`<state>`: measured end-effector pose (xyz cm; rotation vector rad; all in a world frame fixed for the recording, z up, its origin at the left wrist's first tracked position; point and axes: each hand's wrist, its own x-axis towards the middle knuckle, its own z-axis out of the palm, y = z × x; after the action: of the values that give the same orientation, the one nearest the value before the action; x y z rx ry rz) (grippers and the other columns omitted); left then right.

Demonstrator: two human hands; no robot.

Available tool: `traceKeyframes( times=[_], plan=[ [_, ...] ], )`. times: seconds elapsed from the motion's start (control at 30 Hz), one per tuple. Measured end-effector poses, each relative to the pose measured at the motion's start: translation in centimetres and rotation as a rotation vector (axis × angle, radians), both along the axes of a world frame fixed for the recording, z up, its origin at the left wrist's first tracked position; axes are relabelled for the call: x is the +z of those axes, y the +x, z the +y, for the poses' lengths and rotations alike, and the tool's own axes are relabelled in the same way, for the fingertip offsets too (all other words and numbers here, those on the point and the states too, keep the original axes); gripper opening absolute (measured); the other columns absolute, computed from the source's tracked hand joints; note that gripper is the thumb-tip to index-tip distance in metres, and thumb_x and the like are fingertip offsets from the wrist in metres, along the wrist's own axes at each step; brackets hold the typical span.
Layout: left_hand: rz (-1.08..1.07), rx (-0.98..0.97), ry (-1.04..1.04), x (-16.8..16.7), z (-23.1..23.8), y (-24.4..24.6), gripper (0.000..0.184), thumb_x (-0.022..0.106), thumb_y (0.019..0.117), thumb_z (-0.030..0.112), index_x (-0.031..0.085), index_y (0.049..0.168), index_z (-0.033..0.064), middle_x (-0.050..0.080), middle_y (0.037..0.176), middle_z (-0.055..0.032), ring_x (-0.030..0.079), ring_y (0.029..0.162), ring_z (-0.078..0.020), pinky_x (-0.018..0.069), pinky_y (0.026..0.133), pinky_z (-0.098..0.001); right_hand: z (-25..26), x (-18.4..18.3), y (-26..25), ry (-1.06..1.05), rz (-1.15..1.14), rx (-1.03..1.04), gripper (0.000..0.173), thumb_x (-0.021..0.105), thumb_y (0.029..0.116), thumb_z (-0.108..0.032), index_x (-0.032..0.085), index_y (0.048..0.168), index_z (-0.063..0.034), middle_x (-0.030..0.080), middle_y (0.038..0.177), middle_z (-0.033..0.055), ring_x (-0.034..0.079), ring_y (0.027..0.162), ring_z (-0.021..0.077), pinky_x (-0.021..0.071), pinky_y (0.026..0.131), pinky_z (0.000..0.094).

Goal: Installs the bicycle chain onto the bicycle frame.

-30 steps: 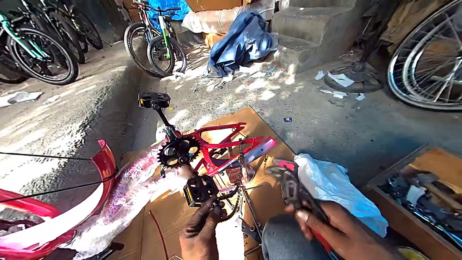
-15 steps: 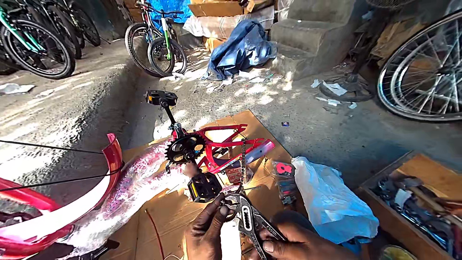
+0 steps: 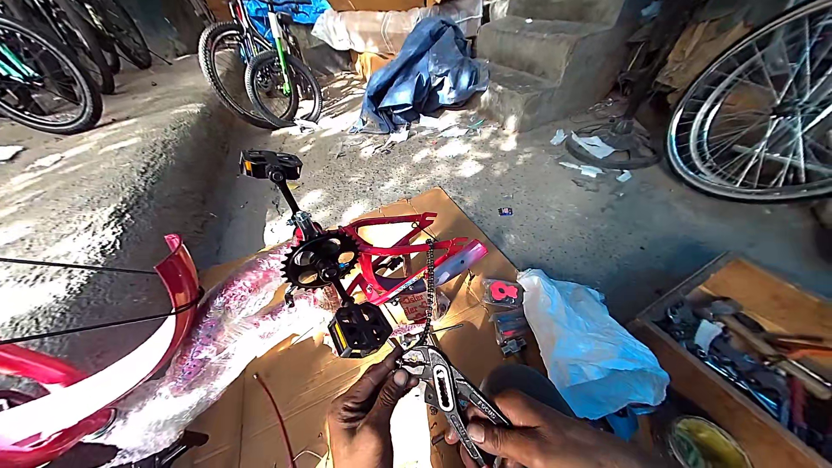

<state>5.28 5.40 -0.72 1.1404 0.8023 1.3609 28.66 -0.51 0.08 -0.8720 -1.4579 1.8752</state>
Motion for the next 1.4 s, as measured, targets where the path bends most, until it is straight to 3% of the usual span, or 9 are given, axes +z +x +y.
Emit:
traceKeyframes(
  times=[0.43, 0.57, 0.7, 0.83, 0.93, 1.0, 1.17, 1.27, 1.4],
  plan=[
    [0.171, 0.009, 0.115, 0.6, 0.2, 0.6, 0.028, 0.061, 0.0962, -0.006, 0.067, 0.124, -0.0090, 0.075, 0.104, -0.0129, 0.071, 0.078, -0.0153, 0.0624, 0.075, -0.0301, 1.0, 0.9, 3.5, 0.073, -0.039, -0.049, 0.036, 0.049, 0.1084, -0.033, 0.063, 0.127, -0.0055, 0.071, 0.091, 0.0126, 0.071, 0.078, 0.0241, 0.0630, 0.073, 0.0439],
    [0.293, 0.098, 0.200, 0.7, 0.3, 0.5, 0.027, 0.059, 0.0967, -0.005, 0.064, 0.123, -0.0093, 0.073, 0.109, -0.0106, 0.068, 0.079, -0.0111, 0.0591, 0.071, -0.0248, 3.3, 1.5, 8.2, 0.214, -0.774, -0.335, 0.046, 0.043, 0.1066, -0.050, 0.061, 0.131, -0.0153, 0.066, 0.095, 0.0105, 0.066, 0.081, 0.0251, 0.0558, 0.073, 0.0474],
    [0.489, 0.107, 0.360, 0.6, 0.0, 0.7, 0.037, 0.068, 0.0879, -0.005, 0.066, 0.125, -0.0052, 0.071, 0.116, -0.0111, 0.066, 0.072, -0.0074, 0.0573, 0.061, -0.0226, 4.9, -5.9, 9.4, 0.048, -1.416, -0.323, 0.051, 0.056, 0.1008, -0.031, 0.051, 0.143, -0.0029, 0.062, 0.132, 0.0257, 0.063, 0.118, 0.0470, 0.0497, 0.095, 0.0667],
    [0.683, 0.205, 0.552, 1.6, -0.3, 0.3, 0.026, 0.064, 0.0907, -0.002, 0.069, 0.116, -0.0051, 0.071, 0.103, -0.0114, 0.066, 0.074, -0.0070, 0.0577, 0.064, -0.0221, 2.4, -12.9, 9.4, -0.086, -1.329, -0.111, 0.049, 0.045, 0.1085, -0.021, 0.042, 0.152, 0.0004, 0.050, 0.145, 0.0351, 0.053, 0.128, 0.0563, 0.0431, 0.101, 0.0732],
    [0.769, 0.231, 0.638, 3.9, -0.7, -0.4, 0.024, 0.062, 0.0937, 0.001, 0.070, 0.115, -0.0063, 0.072, 0.103, -0.0153, 0.068, 0.081, -0.0107, 0.0588, 0.069, -0.0245, 4.8, -15.7, 10.9, 0.141, -1.116, -0.027, 0.038, 0.051, 0.1062, -0.024, 0.062, 0.130, 0.0046, 0.065, 0.126, 0.0296, 0.061, 0.120, 0.0466, 0.0451, 0.102, 0.0673],
    [0.745, 0.204, 0.664, 5.9, -1.1, -0.7, 0.024, 0.063, 0.0944, 0.002, 0.069, 0.116, -0.0062, 0.071, 0.104, -0.0156, 0.067, 0.079, -0.0095, 0.0586, 0.067, -0.0231, 8.3, -12.6, 10.3, 0.323, -0.962, -0.273, 0.033, 0.064, 0.0991, -0.029, 0.071, 0.119, -0.0030, 0.072, 0.112, 0.0207, 0.069, 0.107, 0.0379, 0.0523, 0.096, 0.0617],
    [0.556, 0.120, 0.680, 10.7, -0.1, -1.1, 0.026, 0.064, 0.0946, 0.001, 0.067, 0.120, 0.0004, 0.073, 0.113, -0.0066, 0.070, 0.086, -0.0061, 0.0609, 0.073, -0.0229, 14.9, 0.6, 2.2, 0.923, -0.862, -0.407, 0.073, 0.076, 0.0857, -0.056, 0.052, 0.149, -0.0299, 0.047, 0.156, -0.0002, 0.046, 0.142, 0.0198, 0.0425, 0.116, 0.0462],
    [0.584, 0.162, 0.675, 12.5, 2.0, -3.4, 0.026, 0.064, 0.0979, 0.006, 0.066, 0.124, 0.0029, 0.074, 0.111, -0.0033, 0.070, 0.084, -0.0072, 0.0611, 0.071, -0.0239, 18.1, 2.5, -0.3, 1.008, -0.578, -0.314, 0.027, 0.065, 0.1005, -0.032, 0.073, 0.118, -0.0143, 0.067, 0.130, 0.0024, 0.059, 0.127, 0.0169, 0.0454, 0.111, 0.0443],
    [0.840, 0.251, 0.491, 12.7, 7.0, -7.8, 0.029, 0.063, 0.0976, 0.015, 0.067, 0.123, 0.0010, 0.075, 0.095, -0.0001, 0.070, 0.075, -0.0080, 0.0599, 0.065, -0.0257, 22.4, 6.7, 0.5, 0.781, -0.456, -0.426, 0.020, 0.057, 0.1052, -0.019, 0.069, 0.112, -0.0041, 0.071, 0.100, 0.0094, 0.069, 0.091, 0.0182, 0.0579, 0.085, 0.0431]
  ],
)
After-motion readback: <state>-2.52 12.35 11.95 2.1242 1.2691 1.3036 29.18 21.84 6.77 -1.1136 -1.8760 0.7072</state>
